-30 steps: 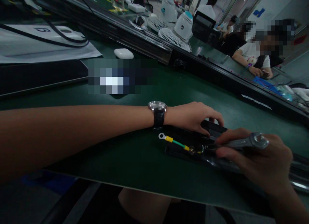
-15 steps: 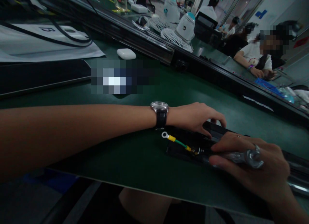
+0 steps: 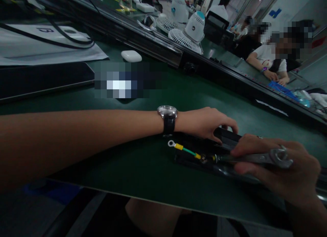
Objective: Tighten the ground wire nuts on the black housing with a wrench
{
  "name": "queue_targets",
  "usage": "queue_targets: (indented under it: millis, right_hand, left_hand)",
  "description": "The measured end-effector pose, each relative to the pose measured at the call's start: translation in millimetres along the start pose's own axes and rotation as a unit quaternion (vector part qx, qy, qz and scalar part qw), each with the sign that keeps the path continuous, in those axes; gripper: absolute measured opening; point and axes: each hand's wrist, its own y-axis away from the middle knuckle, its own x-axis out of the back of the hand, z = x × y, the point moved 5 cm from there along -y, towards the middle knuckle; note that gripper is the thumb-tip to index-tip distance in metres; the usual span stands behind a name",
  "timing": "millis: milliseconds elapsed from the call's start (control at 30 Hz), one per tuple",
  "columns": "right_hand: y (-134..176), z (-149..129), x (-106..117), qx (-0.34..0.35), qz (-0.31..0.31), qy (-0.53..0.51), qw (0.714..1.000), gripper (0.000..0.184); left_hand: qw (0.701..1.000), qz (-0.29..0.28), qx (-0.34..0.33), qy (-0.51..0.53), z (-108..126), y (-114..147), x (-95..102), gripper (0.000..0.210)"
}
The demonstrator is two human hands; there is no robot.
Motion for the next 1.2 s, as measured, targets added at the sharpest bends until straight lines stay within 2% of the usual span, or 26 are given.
queue_targets:
  millis: [200,400,600,700,833,1200]
  right_hand:
    - [-1,-5,-7,-0.017,0.009,0.029,0.999,0.010]
    - [-2,-8,-11,0.007,-0.010,0.033,0.999,0.009]
    - [-2,-10,-10,0.095,-0.099,-0.030,0.990,0.019]
    - [-2,-8,-3,0.096,-0.073,-0.051,0.991,0.021]
    - [0,-3,-1,0.037,-0.016,-0.012,0.999,0.016]
    - [-1,-6,-11,0.007,-0.015,0.015,1.000,0.012]
  left_hand:
    - [1.000,-0.008,0.001,0.001,4,1,1.6,0.042]
    - [0.999,-0.029,0.015,-0.016,5,0,3.8,0.045]
    - [0.998,-0.059,0.033,-0.010,8,-2,5.4,0.046]
    - [0.998,-0.050,0.038,-0.018,9,-3,3.5,0.045]
    - [0.997,-0.035,0.046,-0.048,8,-5,0.8,0.047]
    - [0.996,-0.079,0.045,-0.016,6,-2,8.5,0.047]
